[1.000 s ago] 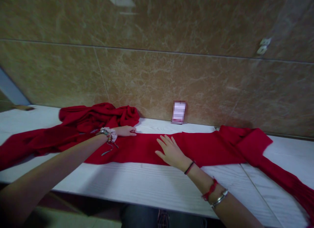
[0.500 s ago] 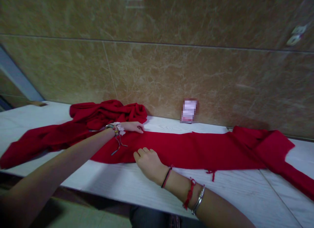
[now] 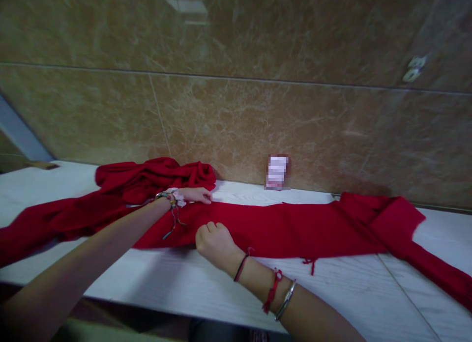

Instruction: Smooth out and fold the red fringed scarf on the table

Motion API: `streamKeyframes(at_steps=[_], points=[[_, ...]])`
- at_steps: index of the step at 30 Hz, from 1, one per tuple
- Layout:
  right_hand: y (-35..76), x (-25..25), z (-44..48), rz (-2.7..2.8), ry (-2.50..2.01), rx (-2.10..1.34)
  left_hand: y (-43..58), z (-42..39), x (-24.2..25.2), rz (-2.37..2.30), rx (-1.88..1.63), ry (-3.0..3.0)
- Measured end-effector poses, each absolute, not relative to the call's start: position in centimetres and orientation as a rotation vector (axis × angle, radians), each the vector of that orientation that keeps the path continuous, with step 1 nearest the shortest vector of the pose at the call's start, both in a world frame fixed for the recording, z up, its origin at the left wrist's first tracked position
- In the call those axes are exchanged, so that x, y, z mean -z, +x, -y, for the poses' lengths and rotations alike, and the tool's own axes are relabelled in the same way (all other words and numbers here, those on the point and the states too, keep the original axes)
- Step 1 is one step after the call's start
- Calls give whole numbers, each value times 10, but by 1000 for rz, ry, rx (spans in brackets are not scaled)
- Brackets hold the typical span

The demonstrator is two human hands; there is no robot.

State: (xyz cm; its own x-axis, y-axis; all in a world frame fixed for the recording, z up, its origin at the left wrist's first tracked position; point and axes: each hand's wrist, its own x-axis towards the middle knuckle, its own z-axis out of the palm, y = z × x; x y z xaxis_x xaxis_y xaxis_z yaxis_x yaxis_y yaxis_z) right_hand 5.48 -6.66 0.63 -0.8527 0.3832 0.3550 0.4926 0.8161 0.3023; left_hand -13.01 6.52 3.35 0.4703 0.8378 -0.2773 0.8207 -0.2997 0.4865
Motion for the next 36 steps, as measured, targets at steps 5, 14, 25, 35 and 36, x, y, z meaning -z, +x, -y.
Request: streamKeyframes(at_steps=[5,14,25,35,36], points=[[108,-68,57,2605,-863,750,-104,-68,-81,-1279,-276,2072],[314,-124,39,2323,-1249,1109,93,-103,-162,-805,-670,1837],[440,19,20,2498,-1570,998,276,-139,-21,-883,-446,2146],[435,9,31,2397,-1658,909,295,-147,-16,-855,-563,2242],[437,14,30,2408,-1693,888,297,-146,-11,-877,-540,2259]])
